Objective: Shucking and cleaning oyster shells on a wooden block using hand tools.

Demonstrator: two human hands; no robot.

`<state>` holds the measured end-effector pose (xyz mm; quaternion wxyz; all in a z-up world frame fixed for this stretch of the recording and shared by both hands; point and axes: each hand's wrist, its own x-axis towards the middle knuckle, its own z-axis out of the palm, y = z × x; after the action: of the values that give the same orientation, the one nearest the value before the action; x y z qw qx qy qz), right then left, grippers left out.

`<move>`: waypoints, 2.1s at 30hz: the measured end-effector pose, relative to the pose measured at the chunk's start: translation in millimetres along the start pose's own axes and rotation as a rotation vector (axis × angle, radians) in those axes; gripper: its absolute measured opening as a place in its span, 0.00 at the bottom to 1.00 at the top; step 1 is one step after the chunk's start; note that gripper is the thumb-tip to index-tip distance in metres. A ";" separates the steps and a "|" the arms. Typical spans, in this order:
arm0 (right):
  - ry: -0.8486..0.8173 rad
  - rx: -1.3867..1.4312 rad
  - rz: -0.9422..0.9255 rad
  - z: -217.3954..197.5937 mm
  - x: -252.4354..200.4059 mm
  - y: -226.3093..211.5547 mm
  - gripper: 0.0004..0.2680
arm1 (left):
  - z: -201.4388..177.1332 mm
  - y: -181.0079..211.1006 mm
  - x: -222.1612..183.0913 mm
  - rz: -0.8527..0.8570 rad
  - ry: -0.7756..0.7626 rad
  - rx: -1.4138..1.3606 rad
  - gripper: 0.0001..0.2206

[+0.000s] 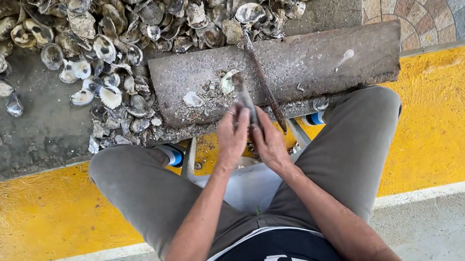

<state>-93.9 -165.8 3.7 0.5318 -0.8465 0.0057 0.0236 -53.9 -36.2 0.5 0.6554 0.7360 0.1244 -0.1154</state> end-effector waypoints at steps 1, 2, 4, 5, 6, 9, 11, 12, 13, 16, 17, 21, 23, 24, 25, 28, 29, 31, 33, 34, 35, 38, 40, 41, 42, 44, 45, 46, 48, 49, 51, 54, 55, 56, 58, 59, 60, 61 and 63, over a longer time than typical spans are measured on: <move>-0.002 -0.001 -0.001 -1.9 1.9 -9.1 0.17 | 1.8 -9.9 -2.8 0.000 0.002 -0.002 0.13; -0.066 0.008 -0.017 -4.3 3.3 -18.0 0.19 | 4.3 -19.9 -6.0 -0.036 0.005 -0.003 0.10; -0.131 0.017 -0.032 -8.5 4.9 -27.7 0.21 | -1.7 -23.1 -8.8 -0.074 0.008 -0.004 0.11; -0.121 -0.026 -0.012 -10.5 5.2 -28.8 0.20 | -10.3 -16.1 -8.4 -0.013 0.033 -0.079 0.10; -0.110 -0.068 0.007 -12.2 6.9 -30.1 0.20 | -19.2 -8.4 -6.6 0.050 0.055 -0.152 0.11; 0.127 -0.229 0.073 -9.5 14.1 10.3 0.18 | -51.9 -5.0 5.3 -0.167 0.038 -0.177 0.11; 0.174 -0.249 0.032 -16.6 18.7 -3.9 0.20 | -69.3 4.2 14.5 -0.190 -0.025 -0.170 0.11; 0.218 -0.271 -0.008 -21.0 20.5 -11.0 0.23 | -77.2 8.7 19.0 -0.216 -0.088 -0.164 0.12; 0.219 -0.273 -0.005 -19.6 20.0 -8.3 0.23 | -80.2 2.2 24.1 -0.218 -0.091 -0.165 0.12; 0.145 -0.321 0.123 -17.9 21.5 -1.0 0.24 | -86.0 -13.7 37.5 -0.270 -0.188 -0.200 0.15; 0.128 -0.352 0.130 -18.2 21.9 -0.1 0.25 | -87.2 -16.8 38.4 -0.293 -0.192 -0.171 0.16; 0.076 -0.444 0.183 -16.3 30.1 7.2 0.27 | -91.4 -31.2 42.3 -0.250 -0.167 -0.031 0.18; 0.067 -0.439 0.214 -14.2 37.1 11.0 0.28 | -93.3 -28.1 42.7 -0.239 -0.162 -0.013 0.17; 0.060 -0.435 0.246 -13.8 41.4 12.9 0.28 | -93.7 -26.1 43.6 -0.228 -0.160 0.004 0.17; 0.060 -0.434 0.244 -14.4 45.2 14.6 0.28 | -93.6 -23.0 44.0 -0.227 -0.158 0.005 0.17; 0.047 -0.418 0.264 -12.4 51.2 24.7 0.27 | -95.4 -15.8 42.0 -0.201 -0.145 0.088 0.18; 0.049 -0.461 0.216 -11.0 52.3 31.7 0.27 | -95.6 -13.7 42.0 -0.169 -0.131 0.168 0.19; 0.052 -0.504 0.165 -7.7 53.3 44.5 0.28 | -95.9 -13.0 42.1 -0.134 -0.117 0.248 0.20; 0.035 -0.498 0.100 -3.1 53.1 54.6 0.24 | -97.3 -14.7 41.9 -0.029 -0.107 0.353 0.20; 0.034 -0.498 0.099 -2.9 54.7 59.5 0.24 | -97.1 -11.9 41.1 -0.029 -0.105 0.352 0.20; 0.000 -0.332 0.254 -2.6 55.9 64.1 0.19 | -97.0 -8.9 39.9 -0.006 -0.102 0.369 0.19; 0.008 -0.092 0.419 -9.1 52.6 52.3 0.08 | -96.7 -1.3 38.9 0.022 -0.090 0.418 0.19; 0.052 -0.024 0.432 -19.1 46.1 32.4 0.07 | -95.0 7.2 38.9 0.028 -0.084 0.446 0.19; 0.072 -0.087 0.292 -24.5 41.0 20.8 0.06 | -94.4 12.7 37.7 -0.043 -0.116 0.435 0.19; 0.087 -0.150 0.156 -29.8 34.2 8.9 0.06 | -94.0 17.7 34.8 -0.120 -0.149 0.422 0.19; 0.071 -0.133 0.134 -41.9 36.7 -33.8 0.07 | -94.9 21.4 33.6 -0.092 -0.129 0.441 0.20; 0.056 -0.111 0.114 -47.3 37.0 -55.4 0.09 | -95.7 23.1 32.1 -0.064 -0.109 0.467 0.20; 0.056 -0.114 0.111 -50.0 37.0 -70.7 0.09 | -95.7 23.0 32.2 -0.062 -0.107 0.463 0.20; 0.123 -0.063 -0.271 -55.6 38.3 -102.8 0.17 | -96.3 24.9 33.7 -0.061 -0.126 0.456 0.22; 0.124 -0.065 -0.277 -44.8 36.8 -82.7 0.17 | -96.2 22.4 34.8 -0.055 -0.123 0.453 0.22; 0.075 -0.224 -0.184 -24.5 32.7 -41.5 0.21 | -94.5 16.5 36.2 -0.078 -0.138 0.513 0.23; -0.095 -0.503 -0.038 -27.3 35.1 -33.1 0.22 | -98.1 -16.5 46.6 -0.016 -0.108 0.549 0.23; -0.091 -0.502 -0.043 -30.1 39.8 -44.6 0.22 | -100.2 -27.6 52.4 -0.011 -0.105 0.551 0.23; -0.024 -0.386 -0.122 -36.1 36.1 -55.6 0.22 | -98.4 -42.5 48.4 0.195 -0.034 0.643 0.22; 0.045 -0.268 -0.207 -43.0 34.3 -73.9 0.22 | -96.8 -28.7 42.1 0.407 0.038 0.731 0.21; 0.099 -0.202 -0.285 -44.1 35.6 -81.5 0.21 | -97.1 0.5 39.5 0.152 -0.054 0.647 0.22; 0.152 -0.137 -0.357 -46.0 33.8 -89.6 0.21 | -96.6 28.7 34.1 -0.103 -0.155 0.555 0.22; 0.153 -0.139 -0.356 -40.6 34.1 -76.1 0.21 | -95.8 22.6 34.0 -0.102 -0.158 0.555 0.22; -0.158 -0.484 -0.058 -31.1 40.2 -48.3 0.23 | -93.0 12.7 39.4 -0.078 -0.126 0.604 0.22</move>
<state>-51.0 -172.3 58.8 0.3132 -0.9444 -0.0659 0.0749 -11.9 56.1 9.9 0.4085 0.8835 0.0719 -0.2175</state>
